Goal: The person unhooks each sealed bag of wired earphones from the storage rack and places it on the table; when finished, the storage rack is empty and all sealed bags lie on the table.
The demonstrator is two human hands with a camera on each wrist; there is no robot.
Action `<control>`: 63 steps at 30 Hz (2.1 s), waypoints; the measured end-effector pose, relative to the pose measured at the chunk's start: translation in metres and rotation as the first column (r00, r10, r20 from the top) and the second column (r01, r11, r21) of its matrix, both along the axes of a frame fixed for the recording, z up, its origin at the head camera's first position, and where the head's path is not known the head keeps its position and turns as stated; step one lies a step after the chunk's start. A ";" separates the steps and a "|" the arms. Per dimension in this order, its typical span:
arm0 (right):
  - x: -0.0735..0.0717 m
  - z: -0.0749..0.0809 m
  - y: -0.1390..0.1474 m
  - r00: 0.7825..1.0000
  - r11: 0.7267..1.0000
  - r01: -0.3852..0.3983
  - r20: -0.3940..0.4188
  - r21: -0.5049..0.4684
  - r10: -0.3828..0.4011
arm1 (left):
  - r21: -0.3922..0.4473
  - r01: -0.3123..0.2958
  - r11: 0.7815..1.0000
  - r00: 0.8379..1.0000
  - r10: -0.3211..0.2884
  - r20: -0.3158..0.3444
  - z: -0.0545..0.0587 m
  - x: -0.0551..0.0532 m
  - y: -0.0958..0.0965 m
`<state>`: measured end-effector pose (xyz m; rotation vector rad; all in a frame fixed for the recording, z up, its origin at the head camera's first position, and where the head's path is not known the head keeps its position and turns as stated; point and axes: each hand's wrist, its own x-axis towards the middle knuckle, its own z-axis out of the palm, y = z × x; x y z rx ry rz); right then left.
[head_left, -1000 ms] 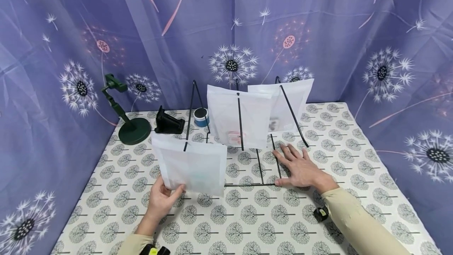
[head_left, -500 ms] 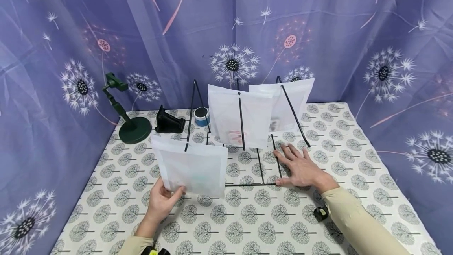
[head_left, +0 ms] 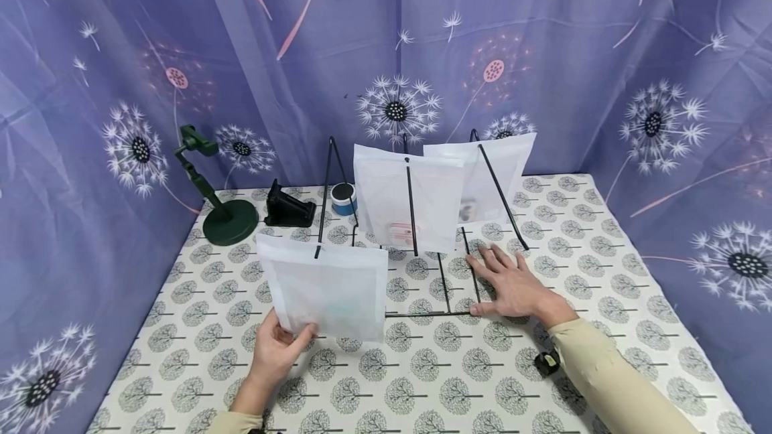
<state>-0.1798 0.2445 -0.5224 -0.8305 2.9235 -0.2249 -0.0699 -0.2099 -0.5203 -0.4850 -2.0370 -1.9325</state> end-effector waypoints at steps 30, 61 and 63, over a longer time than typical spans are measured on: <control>0.000 0.000 0.001 1.000 1.000 0.013 0.022 -0.006 -0.013 | 0.090 0.193 0.977 0.959 -0.168 -0.227 -0.002 0.014 0.001; 0.000 -0.004 0.001 1.000 1.000 0.004 -0.003 -0.017 -0.004 | -0.160 -0.147 0.976 0.982 0.163 0.094 -0.014 0.009 -0.043; 0.000 -0.004 0.001 1.000 1.000 0.003 -0.004 -0.016 -0.003 | -0.135 -0.103 0.986 0.983 0.122 0.135 -0.014 0.006 -0.046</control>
